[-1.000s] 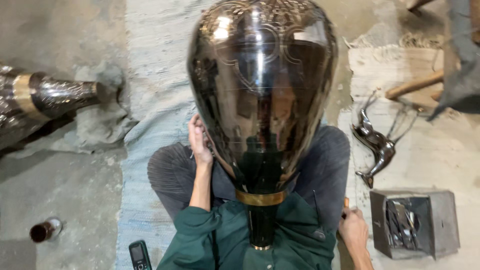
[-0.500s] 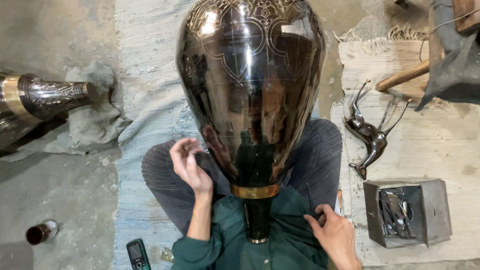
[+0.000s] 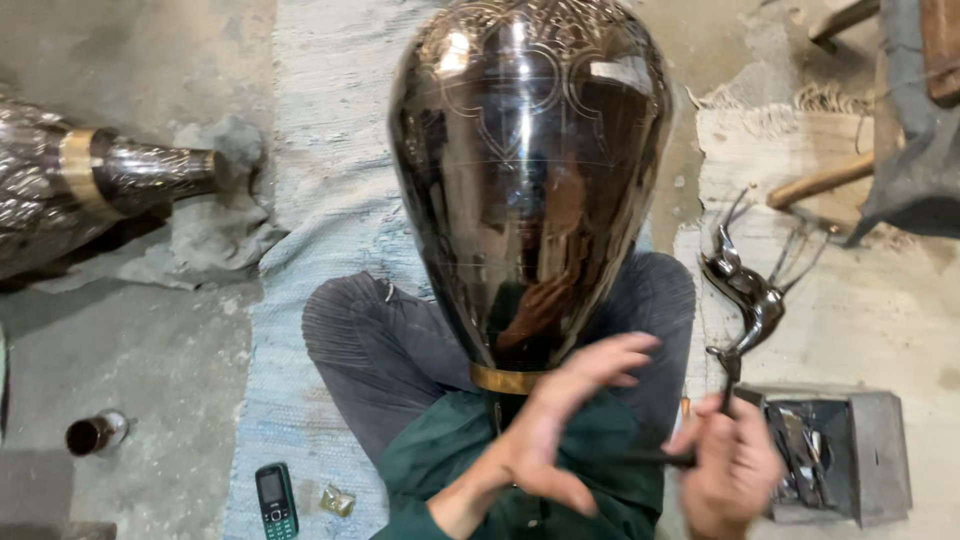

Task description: The person sits cross-legged on the floor and uses a small chisel-like tool to engrave decorative patterns into the surface of a large dark vase. They hold the vase steady with one hand while carefully carving with the other.

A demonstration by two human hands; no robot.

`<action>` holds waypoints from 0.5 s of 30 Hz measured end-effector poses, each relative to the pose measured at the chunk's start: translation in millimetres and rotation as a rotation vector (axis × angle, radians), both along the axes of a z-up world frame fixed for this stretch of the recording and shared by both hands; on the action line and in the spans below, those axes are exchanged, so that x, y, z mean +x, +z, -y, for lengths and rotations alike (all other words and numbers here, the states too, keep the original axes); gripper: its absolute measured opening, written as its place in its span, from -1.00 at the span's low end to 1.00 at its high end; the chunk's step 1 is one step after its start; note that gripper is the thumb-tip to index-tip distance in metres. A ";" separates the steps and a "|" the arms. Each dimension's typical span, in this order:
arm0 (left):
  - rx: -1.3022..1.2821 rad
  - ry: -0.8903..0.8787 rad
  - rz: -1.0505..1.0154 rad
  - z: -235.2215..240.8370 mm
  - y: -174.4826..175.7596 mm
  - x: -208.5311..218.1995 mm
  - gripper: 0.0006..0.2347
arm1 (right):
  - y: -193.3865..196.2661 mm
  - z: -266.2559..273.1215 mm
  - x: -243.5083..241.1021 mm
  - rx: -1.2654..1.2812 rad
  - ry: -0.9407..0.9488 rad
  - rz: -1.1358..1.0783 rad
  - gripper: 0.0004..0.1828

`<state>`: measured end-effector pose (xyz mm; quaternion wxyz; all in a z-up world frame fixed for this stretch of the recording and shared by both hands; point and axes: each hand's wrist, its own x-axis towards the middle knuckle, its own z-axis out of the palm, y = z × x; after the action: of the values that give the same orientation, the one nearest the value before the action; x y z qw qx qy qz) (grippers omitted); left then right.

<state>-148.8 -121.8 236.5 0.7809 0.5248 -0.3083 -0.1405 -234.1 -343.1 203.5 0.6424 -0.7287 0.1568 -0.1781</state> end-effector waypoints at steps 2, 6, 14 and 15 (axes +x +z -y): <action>-0.112 -0.123 -0.068 10.1 11.5 -0.1 0.04 | -4.0 -21.7 16.2 0.056 0.068 0.015 -0.76; -0.294 -0.158 -0.295 14.7 25.7 -3.5 0.07 | -5.5 -50.1 30.3 0.010 0.084 0.034 -0.74; -0.428 -0.024 -0.504 34.5 30.2 -5.6 0.02 | -21.8 -64.8 27.8 -0.098 0.012 0.138 -0.64; -0.434 -0.026 -0.512 34.9 29.8 -5.1 0.01 | -24.6 -64.7 27.1 -0.118 -0.005 0.145 -0.64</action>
<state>-153.9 -156.7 266.2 0.9247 0.2899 -0.1314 -0.2087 -207.0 -278.4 178.9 0.6077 -0.7499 0.1013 -0.2409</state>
